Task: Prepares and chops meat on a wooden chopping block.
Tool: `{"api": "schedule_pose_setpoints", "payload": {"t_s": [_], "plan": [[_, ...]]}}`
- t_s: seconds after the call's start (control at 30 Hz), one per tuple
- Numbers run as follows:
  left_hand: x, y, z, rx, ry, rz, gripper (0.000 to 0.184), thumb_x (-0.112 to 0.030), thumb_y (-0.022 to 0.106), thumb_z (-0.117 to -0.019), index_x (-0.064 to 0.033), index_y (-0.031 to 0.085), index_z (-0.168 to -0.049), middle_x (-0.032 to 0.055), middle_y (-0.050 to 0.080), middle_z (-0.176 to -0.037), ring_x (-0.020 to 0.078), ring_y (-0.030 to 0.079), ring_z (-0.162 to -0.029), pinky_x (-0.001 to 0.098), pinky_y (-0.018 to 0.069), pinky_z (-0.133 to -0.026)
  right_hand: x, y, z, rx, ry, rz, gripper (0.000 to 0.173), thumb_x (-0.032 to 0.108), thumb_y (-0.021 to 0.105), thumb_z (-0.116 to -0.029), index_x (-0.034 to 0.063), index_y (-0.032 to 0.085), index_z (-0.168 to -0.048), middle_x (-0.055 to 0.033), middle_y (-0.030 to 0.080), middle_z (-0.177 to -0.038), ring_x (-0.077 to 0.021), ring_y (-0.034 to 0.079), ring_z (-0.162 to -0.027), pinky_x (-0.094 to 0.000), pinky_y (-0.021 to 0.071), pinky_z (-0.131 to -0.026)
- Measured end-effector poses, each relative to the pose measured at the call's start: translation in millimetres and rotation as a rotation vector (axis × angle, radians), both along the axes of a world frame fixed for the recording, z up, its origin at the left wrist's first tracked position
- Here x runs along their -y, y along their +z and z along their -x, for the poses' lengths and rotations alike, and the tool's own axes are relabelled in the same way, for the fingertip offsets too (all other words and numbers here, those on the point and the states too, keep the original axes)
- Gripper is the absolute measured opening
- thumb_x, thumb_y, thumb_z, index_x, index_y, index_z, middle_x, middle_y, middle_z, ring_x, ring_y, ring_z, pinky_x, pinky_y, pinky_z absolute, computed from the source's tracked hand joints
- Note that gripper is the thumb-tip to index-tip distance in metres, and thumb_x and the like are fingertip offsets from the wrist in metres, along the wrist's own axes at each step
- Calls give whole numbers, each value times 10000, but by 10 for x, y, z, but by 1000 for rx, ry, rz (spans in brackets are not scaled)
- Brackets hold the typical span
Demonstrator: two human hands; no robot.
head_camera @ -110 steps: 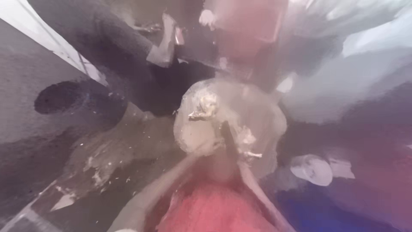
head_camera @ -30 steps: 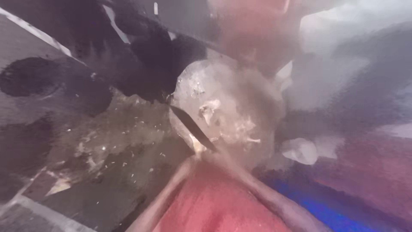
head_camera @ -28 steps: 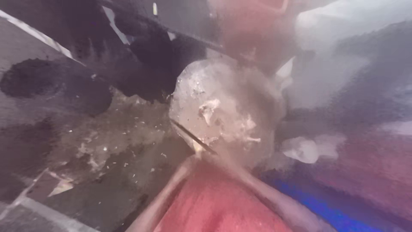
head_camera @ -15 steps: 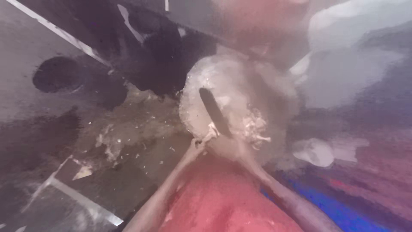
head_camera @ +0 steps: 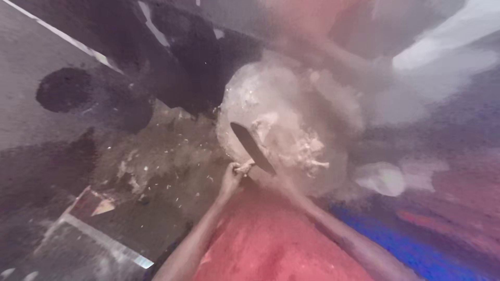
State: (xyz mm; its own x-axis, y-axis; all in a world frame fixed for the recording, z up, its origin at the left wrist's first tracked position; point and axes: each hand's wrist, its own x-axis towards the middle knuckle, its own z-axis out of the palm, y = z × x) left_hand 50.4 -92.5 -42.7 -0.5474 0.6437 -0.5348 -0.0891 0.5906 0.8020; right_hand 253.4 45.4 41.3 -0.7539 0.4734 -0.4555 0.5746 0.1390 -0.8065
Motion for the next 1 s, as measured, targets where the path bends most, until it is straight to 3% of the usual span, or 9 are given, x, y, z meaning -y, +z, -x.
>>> {"api": "schedule_pose_setpoints", "payload": {"t_s": [0.07,0.13,0.23,0.3,0.43,0.5,0.7,0.9,1.0], "plan": [[-14,68,-15,29,-3,13,344,-193,670,-990,-17,578,-1271,101,690,-1087,147,707,-866,332,616,-793,-44,-326,-106,101,99,94,494,419,400,-1097,41,596,-1346,-162,682,-1162,-241,670,-1060,-457,533,-976],[-44,143,2,61,7,-16,317,-189,657,-998,-11,587,-1252,109,690,-1072,164,713,-847,343,626,-772,-128,-486,-188,178,114,154,512,405,338,-1117,40,583,-1380,-194,656,-1258,-274,640,-1164,-470,485,-1051],[-130,102,10,38,26,-94,300,-201,668,-1000,-16,591,-1223,108,687,-1094,165,716,-871,336,630,-774,-179,-252,-115,223,52,34,491,365,408,-1105,-8,556,-1389,-224,659,-1252,-312,649,-1163,-489,489,-1050],[-213,-105,83,-231,-104,-24,282,-280,672,-987,-73,684,-1179,89,673,-1196,150,675,-1025,327,577,-899,-233,69,42,193,40,-48,484,348,430,-1091,-1,534,-1410,-213,666,-1228,-301,663,-1127,-487,511,-1021],[-174,-195,136,-446,-231,73,278,-364,650,-990,-142,735,-1134,91,673,-1205,190,662,-1092,392,550,-973,-91,393,144,-183,-73,-83,541,410,428,-1042,-7,578,-1354,-130,693,-1121,-140,666,-998,-351,554,-918],[-62,-123,148,-407,-207,111,284,-362,642,-998,-140,723,-1155,76,685,-1154,171,666,-1027,377,551,-937,38,257,88,-180,-76,-15,540,394,466,-1036,-11,573,-1377,-138,692,-1178,-142,665,-1058,-347,545,-966],[339,-91,562,-354,13,136,262,-216,576,-1047,-48,674,-1222,112,709,-1162,183,692,-1019,384,562,-937,103,-309,101,409,186,137,656,539,344,-1085,-7,514,-1406,-248,649,-1237,-372,655,-1142,-566,504,-1005],[-20,434,974,-485,98,-38,245,-190,560,-1056,-41,662,-1222,113,700,-1121,162,677,-970,358,563,-878,73,-342,105,318,172,121,572,494,367,-1091,36,539,-1388,-215,672,-1151,-344,679,-1041,-564,530,-943],[-310,594,1039,-486,-131,27,272,-232,584,-1044,-83,658,-1259,105,702,-1152,182,685,-996,396,562,-914,10,-466,2,236,161,121,556,498,364,-1091,59,560,-1371,-186,674,-1156,-305,673,-1054,-539,531,-956]]}}
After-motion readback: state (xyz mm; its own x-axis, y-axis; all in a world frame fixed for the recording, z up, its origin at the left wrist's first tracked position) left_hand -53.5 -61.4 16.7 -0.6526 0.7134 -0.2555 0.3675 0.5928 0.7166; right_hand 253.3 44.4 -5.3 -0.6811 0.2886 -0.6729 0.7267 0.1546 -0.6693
